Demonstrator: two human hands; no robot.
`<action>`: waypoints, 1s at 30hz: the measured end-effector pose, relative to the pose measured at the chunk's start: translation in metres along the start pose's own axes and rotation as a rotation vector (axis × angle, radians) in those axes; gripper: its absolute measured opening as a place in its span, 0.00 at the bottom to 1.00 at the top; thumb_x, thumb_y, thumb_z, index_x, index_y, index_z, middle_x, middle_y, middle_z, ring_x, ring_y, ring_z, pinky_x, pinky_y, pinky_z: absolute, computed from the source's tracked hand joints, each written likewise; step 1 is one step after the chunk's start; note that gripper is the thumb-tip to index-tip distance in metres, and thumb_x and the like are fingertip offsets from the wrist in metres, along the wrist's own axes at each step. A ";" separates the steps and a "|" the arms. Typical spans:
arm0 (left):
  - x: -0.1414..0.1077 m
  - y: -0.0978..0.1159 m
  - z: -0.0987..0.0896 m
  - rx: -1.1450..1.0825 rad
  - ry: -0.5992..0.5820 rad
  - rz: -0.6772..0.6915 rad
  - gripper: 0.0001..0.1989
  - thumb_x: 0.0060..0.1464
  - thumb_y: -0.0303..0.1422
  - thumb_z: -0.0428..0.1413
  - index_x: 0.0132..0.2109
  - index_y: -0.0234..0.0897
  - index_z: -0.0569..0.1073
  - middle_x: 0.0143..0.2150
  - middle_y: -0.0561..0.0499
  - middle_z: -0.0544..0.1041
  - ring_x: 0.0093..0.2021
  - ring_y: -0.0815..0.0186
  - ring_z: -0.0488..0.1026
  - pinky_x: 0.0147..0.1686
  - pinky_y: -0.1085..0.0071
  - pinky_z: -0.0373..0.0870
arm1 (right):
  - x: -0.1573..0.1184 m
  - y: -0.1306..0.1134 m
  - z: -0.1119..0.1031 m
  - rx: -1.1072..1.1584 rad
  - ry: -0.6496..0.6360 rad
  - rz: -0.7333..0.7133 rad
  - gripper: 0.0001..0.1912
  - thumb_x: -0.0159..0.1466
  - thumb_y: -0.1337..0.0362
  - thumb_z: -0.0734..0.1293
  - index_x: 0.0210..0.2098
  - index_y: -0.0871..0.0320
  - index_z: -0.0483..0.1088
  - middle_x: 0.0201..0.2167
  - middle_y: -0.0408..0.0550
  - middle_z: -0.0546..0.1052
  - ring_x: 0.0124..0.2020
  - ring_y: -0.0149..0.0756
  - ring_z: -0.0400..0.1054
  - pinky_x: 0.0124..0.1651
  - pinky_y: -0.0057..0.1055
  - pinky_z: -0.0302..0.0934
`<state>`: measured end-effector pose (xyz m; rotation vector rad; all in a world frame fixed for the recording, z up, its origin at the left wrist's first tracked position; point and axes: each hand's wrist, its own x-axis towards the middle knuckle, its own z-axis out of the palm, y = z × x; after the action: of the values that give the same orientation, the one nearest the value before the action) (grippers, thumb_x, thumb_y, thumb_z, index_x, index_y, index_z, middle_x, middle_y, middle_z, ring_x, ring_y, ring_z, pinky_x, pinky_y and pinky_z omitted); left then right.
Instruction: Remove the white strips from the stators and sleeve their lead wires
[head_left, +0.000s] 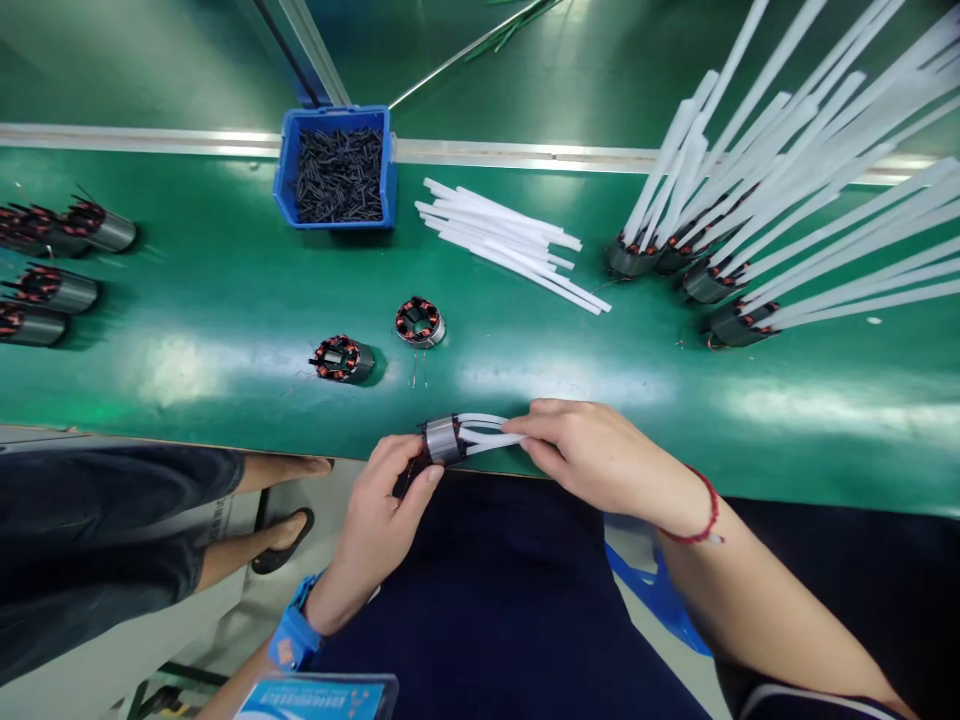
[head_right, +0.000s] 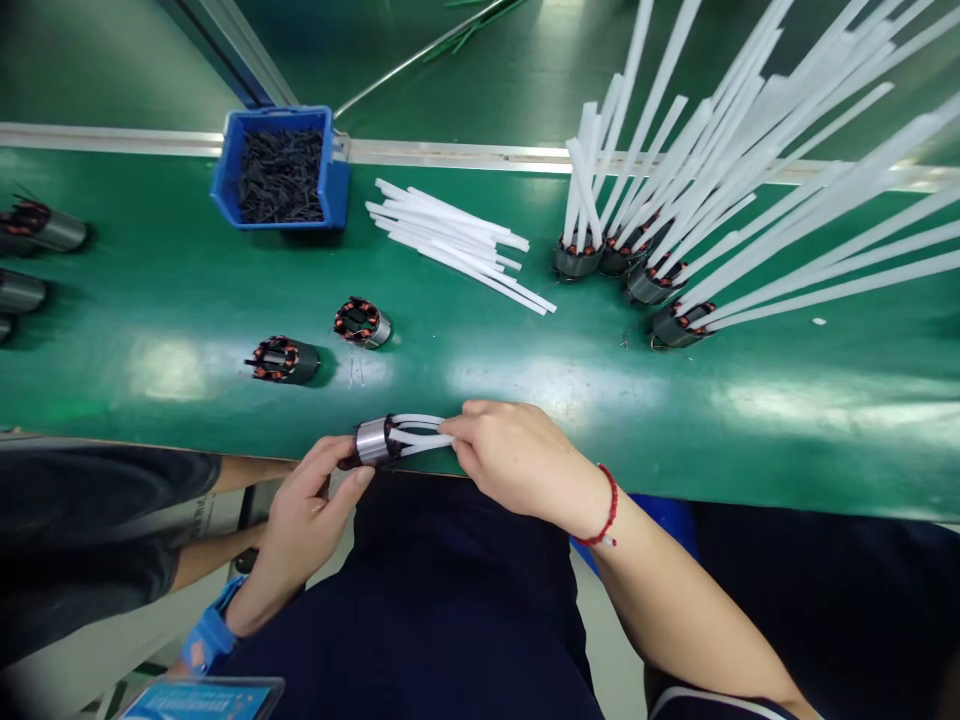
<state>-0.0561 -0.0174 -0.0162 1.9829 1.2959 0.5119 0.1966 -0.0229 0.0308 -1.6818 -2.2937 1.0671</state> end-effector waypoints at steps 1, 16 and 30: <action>0.000 0.000 0.000 0.002 0.004 0.005 0.07 0.59 0.30 0.52 0.45 0.38 0.69 0.42 0.51 0.70 0.42 0.67 0.68 0.43 0.72 0.65 | 0.001 0.000 -0.002 -0.017 -0.007 0.002 0.14 0.66 0.67 0.57 0.44 0.53 0.73 0.34 0.45 0.74 0.32 0.33 0.67 0.33 0.29 0.53; -0.002 -0.004 -0.006 -0.071 -0.094 0.034 0.13 0.61 0.26 0.48 0.52 0.39 0.66 0.46 0.49 0.69 0.47 0.67 0.67 0.48 0.71 0.65 | 0.026 -0.021 0.019 0.121 -0.011 -0.050 0.12 0.67 0.68 0.57 0.43 0.55 0.71 0.36 0.45 0.73 0.36 0.34 0.67 0.37 0.29 0.56; 0.004 -0.002 -0.005 -0.074 -0.073 0.086 0.08 0.56 0.21 0.49 0.40 0.34 0.69 0.37 0.49 0.68 0.39 0.67 0.66 0.39 0.71 0.66 | 0.027 -0.028 0.029 0.291 -0.079 -0.030 0.07 0.64 0.69 0.59 0.37 0.55 0.68 0.34 0.43 0.70 0.33 0.31 0.63 0.36 0.28 0.56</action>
<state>-0.0585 -0.0121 -0.0144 1.9841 1.1358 0.5163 0.1503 -0.0174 0.0174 -1.5126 -2.0748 1.4044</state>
